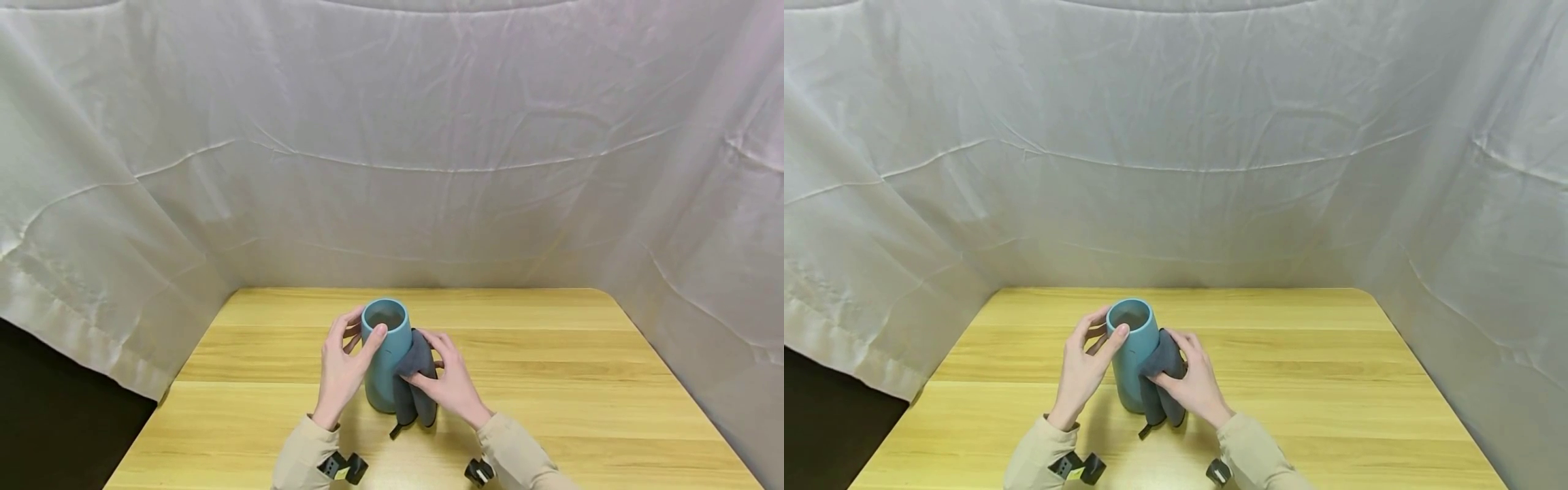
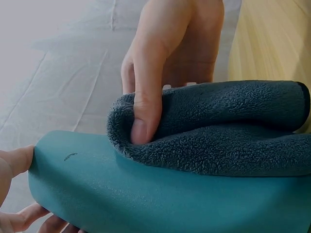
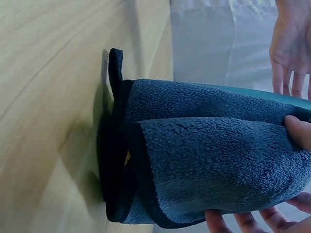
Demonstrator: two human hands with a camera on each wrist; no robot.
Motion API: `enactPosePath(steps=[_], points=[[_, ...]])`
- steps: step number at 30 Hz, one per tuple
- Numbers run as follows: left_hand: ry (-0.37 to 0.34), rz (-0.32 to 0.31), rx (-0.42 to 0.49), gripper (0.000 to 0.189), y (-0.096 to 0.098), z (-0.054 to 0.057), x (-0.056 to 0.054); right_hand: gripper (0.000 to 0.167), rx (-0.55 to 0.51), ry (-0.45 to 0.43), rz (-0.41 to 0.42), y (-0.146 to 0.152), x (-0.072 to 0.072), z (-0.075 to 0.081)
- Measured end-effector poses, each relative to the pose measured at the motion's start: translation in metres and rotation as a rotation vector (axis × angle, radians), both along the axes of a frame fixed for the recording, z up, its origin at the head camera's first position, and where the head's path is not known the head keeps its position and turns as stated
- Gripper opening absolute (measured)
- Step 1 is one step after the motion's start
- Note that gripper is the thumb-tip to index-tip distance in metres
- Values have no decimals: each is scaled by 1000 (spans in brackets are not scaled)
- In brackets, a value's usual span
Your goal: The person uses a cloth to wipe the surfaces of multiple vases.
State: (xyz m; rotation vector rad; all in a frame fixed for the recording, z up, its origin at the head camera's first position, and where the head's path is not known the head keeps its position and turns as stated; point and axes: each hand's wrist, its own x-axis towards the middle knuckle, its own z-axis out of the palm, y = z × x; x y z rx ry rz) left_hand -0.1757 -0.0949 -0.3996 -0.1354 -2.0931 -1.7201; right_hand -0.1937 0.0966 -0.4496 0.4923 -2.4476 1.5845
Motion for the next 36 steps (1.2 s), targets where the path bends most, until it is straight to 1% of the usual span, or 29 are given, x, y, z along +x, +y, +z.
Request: enactPosePath(steps=[3, 7, 12, 14, 16, 18, 21, 24, 26, 29, 31, 36], points=[[-1, -2, 1, 46, 0, 0, 0, 68, -9, 11, 4, 0, 1, 2], [-2, -1, 6, 46, 0, 0, -1, 69, -15, 30, 6, -1, 1, 8], [0, 5, 6, 47, 0, 1, -1, 70, -16, 106, 11, -3, 0, 19], [0, 11, 3, 47, 1, 1, 0, 69, -18, 135, 15, -3, -1, 21], [0, 16, 1, 46, 1, 1, 0, 69, -17, 147, 17, -3, -2, 21], [0, 19, -1, 46, 1, 0, -1, 69, -15, 139, 15, -2, -2, 17], [-1, 20, -3, 46, 1, -1, -1, 69, -1, 102, 6, -2, -1, 8], [0, 18, 1, 46, 1, -1, -1, 69, 11, 66, -2, -1, 1, -2], [-2, 16, 5, 46, 1, 0, -1, 69, 13, 51, -4, 0, 2, -5], [-1, 14, 8, 46, 1, 0, 0, 69, -6, 36, -1, 0, 3, -4], [-1, 12, 10, 46, 1, 0, 0, 69, -18, 36, 2, -1, 4, 1], [-6, 10, 12, 47, 1, 0, 0, 69, -25, 102, 17, -3, 4, 16]])
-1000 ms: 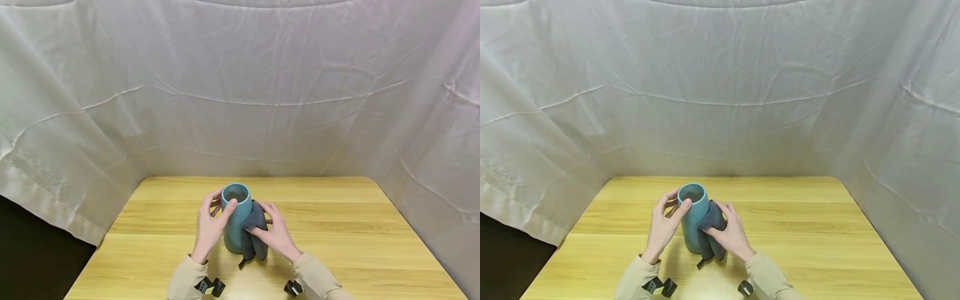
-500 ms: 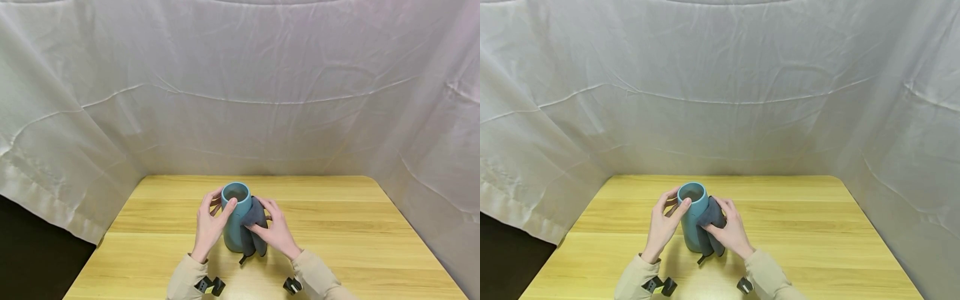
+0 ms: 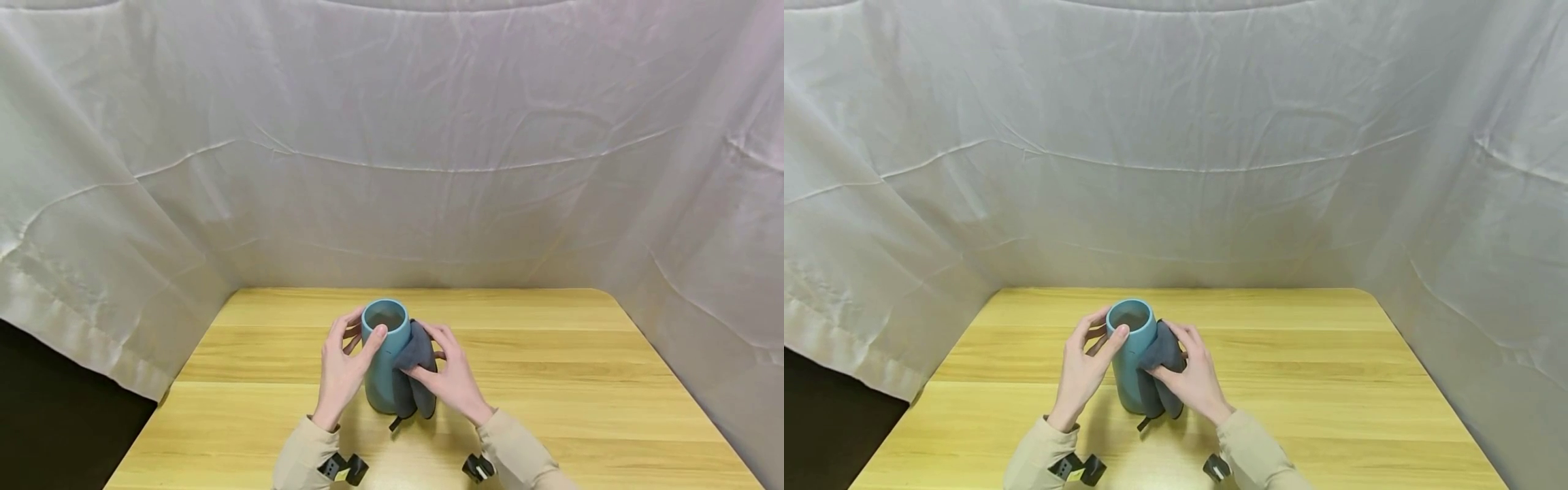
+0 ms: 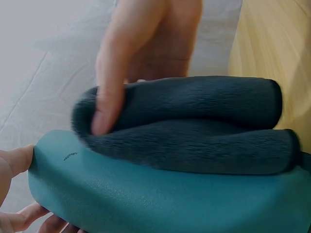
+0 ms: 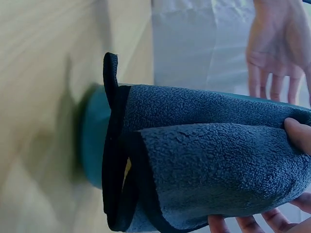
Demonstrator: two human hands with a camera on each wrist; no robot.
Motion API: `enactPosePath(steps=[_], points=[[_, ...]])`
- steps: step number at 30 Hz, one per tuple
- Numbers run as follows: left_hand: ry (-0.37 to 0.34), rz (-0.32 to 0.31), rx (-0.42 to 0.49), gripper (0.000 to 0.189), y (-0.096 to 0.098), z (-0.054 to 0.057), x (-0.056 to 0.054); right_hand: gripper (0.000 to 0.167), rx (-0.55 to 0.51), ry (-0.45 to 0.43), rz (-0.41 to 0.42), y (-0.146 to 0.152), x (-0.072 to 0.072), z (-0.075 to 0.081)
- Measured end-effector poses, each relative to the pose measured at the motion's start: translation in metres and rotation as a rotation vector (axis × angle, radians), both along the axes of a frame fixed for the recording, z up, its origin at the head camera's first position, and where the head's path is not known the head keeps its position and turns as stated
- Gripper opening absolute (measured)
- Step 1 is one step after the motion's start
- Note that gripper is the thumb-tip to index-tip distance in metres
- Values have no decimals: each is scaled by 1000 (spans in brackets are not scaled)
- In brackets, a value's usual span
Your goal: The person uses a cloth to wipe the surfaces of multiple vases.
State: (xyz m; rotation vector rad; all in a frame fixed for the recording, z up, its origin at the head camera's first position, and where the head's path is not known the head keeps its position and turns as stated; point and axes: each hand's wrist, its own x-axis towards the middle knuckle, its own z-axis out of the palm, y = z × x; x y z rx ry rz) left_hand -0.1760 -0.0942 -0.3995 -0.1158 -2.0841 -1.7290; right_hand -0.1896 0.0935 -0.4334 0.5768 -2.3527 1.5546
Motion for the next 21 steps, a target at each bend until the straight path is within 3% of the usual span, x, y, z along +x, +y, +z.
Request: enactPosePath(steps=[5, 14, 21], points=[[-1, 2, 1, 47, 0, -1, 0, 69, -2, 46, 1, 0, -2, 3], [5, 13, -4, 46, 1, 0, 0, 69, 2, -44, -8, 1, -2, -13], [2, 11, -5, 47, 1, -1, 1, 71, 14, -23, -32, 0, 1, -22]])
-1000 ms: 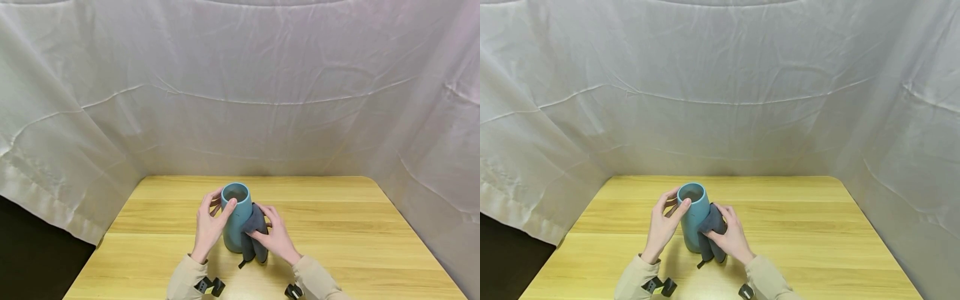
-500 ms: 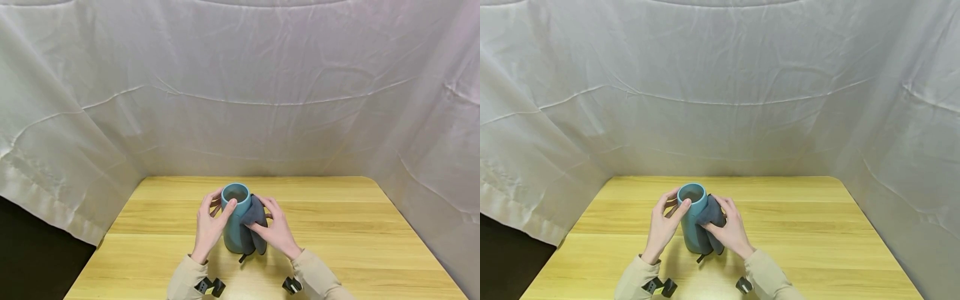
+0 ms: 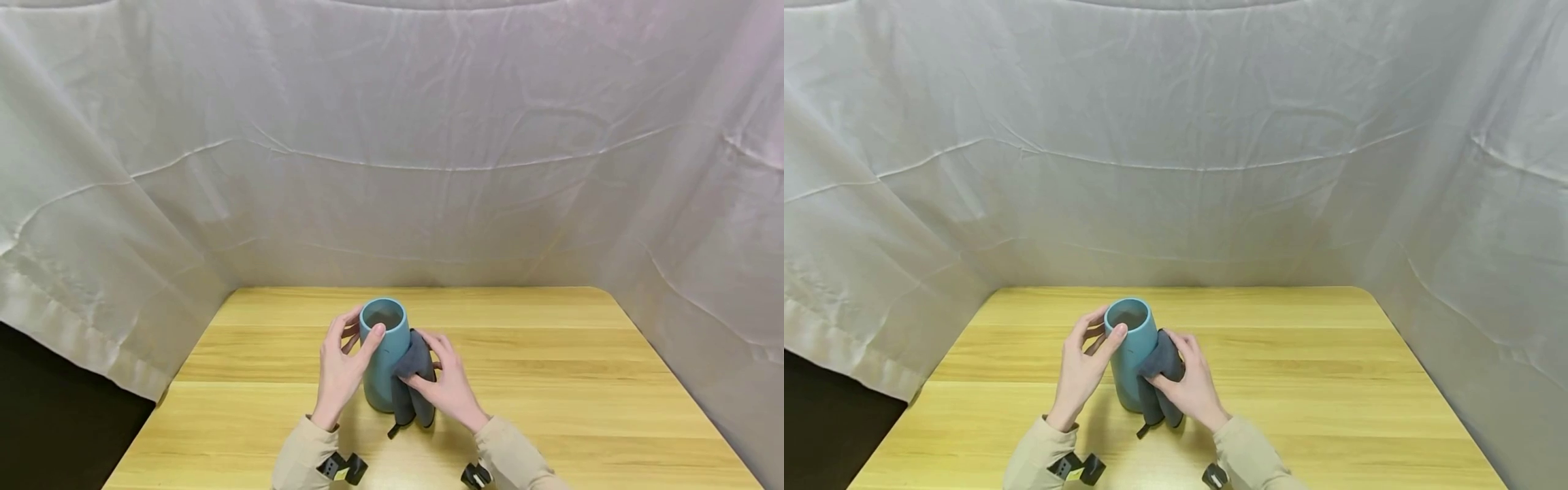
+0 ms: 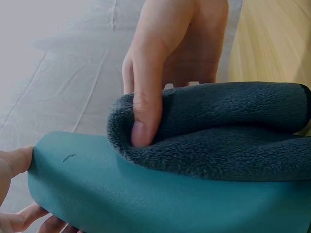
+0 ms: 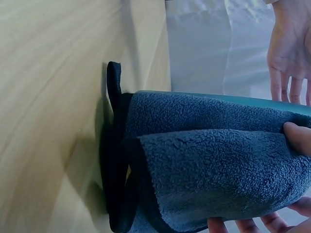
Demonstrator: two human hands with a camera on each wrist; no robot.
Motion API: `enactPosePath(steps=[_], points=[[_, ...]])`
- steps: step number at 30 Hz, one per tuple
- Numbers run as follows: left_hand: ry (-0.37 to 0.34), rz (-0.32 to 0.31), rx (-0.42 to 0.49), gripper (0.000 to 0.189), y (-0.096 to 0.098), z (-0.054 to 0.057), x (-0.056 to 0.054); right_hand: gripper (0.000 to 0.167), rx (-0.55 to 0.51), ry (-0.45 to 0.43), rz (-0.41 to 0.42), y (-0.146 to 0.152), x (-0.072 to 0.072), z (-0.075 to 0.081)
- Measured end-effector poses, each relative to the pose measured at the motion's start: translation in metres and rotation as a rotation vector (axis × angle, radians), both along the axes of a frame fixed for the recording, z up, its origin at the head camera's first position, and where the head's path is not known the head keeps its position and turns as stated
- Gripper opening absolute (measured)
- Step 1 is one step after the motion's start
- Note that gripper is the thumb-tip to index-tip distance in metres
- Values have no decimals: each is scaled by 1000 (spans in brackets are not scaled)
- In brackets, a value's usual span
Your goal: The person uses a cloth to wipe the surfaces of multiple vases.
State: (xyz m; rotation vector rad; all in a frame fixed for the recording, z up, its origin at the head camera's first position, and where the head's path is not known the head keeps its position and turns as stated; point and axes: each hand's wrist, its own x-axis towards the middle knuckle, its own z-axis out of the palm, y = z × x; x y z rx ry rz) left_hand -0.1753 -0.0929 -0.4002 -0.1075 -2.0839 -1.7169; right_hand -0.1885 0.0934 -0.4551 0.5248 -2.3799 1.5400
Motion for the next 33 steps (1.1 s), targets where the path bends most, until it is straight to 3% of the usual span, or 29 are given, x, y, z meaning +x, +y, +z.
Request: enactPosePath(steps=[33], points=[[-2, -5, 9, 46, 3, -3, -2, 71, -44, -66, -12, 1, 5, 0]])
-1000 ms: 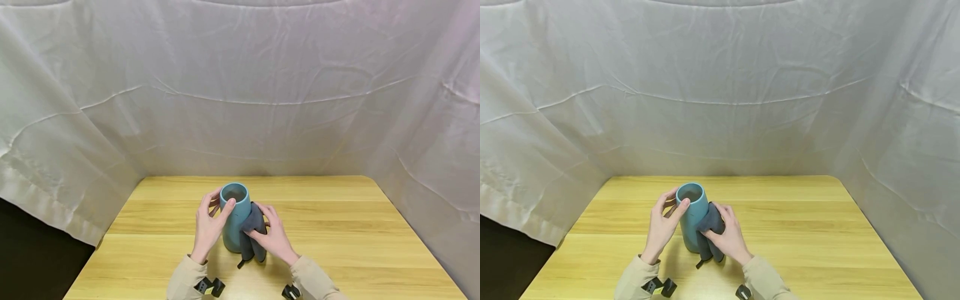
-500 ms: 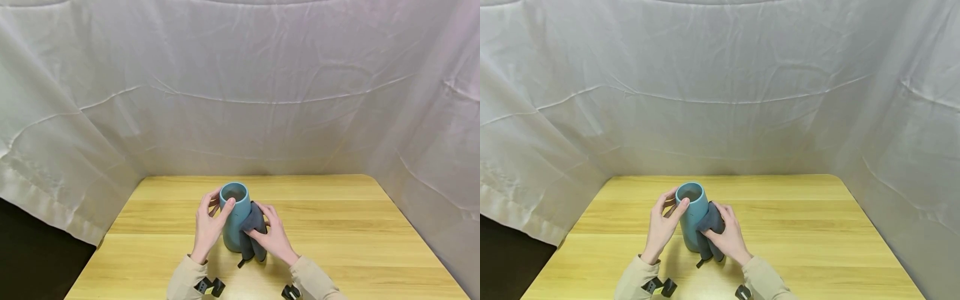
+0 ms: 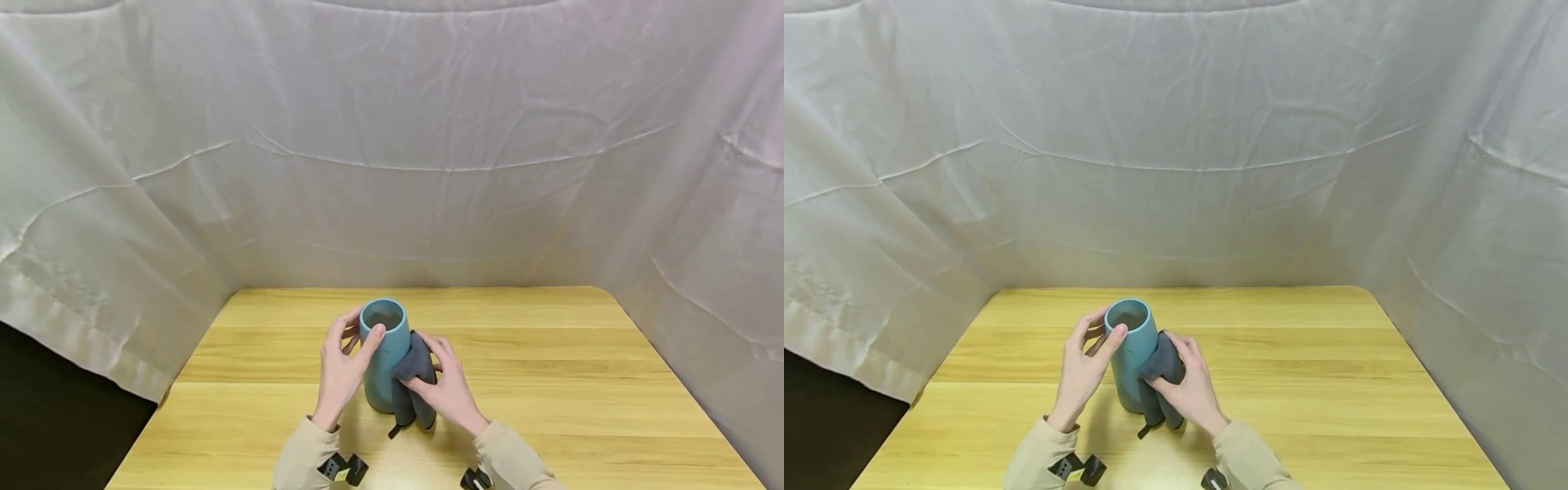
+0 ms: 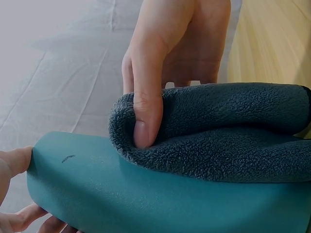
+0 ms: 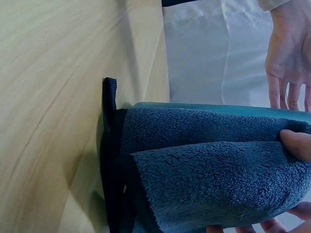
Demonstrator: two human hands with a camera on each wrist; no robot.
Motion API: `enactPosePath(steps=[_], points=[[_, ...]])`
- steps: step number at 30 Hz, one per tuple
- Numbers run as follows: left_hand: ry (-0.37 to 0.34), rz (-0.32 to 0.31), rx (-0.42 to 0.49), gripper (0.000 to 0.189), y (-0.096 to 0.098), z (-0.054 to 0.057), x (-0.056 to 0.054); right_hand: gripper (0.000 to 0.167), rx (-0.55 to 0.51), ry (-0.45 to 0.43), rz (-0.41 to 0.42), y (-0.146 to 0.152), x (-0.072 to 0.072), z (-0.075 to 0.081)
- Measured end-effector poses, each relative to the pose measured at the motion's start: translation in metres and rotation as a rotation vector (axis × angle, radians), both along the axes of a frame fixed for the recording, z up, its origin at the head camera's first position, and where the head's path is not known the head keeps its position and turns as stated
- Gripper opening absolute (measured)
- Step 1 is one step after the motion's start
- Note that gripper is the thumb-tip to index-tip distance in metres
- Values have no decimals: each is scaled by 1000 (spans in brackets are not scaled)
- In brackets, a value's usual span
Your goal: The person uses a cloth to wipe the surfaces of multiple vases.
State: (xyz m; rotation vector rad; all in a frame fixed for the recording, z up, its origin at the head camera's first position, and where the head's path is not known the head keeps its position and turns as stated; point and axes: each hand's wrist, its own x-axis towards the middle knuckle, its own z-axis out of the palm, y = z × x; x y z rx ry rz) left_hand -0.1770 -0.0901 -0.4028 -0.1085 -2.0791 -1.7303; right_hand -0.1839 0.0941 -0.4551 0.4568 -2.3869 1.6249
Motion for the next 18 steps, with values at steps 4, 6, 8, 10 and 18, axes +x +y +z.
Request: enactPosePath(steps=[4, 6, 8, 10, 18], points=[[-6, 1, 0, 47, 0, 0, 0, 71, -3, -15, -4, 0, 1, 2], [-8, 1, 1, 47, 0, 0, 0, 71, 1, -10, -7, 0, 1, 3], [-8, 4, 0, 47, 1, 1, 0, 71, 6, 4, -5, 0, 2, 5], [-9, 7, 0, 47, 1, 1, 0, 71, 8, 19, -3, 0, 1, 7], [-13, 10, 6, 47, 1, 1, 0, 72, 13, 52, 7, 1, 0, 7]])
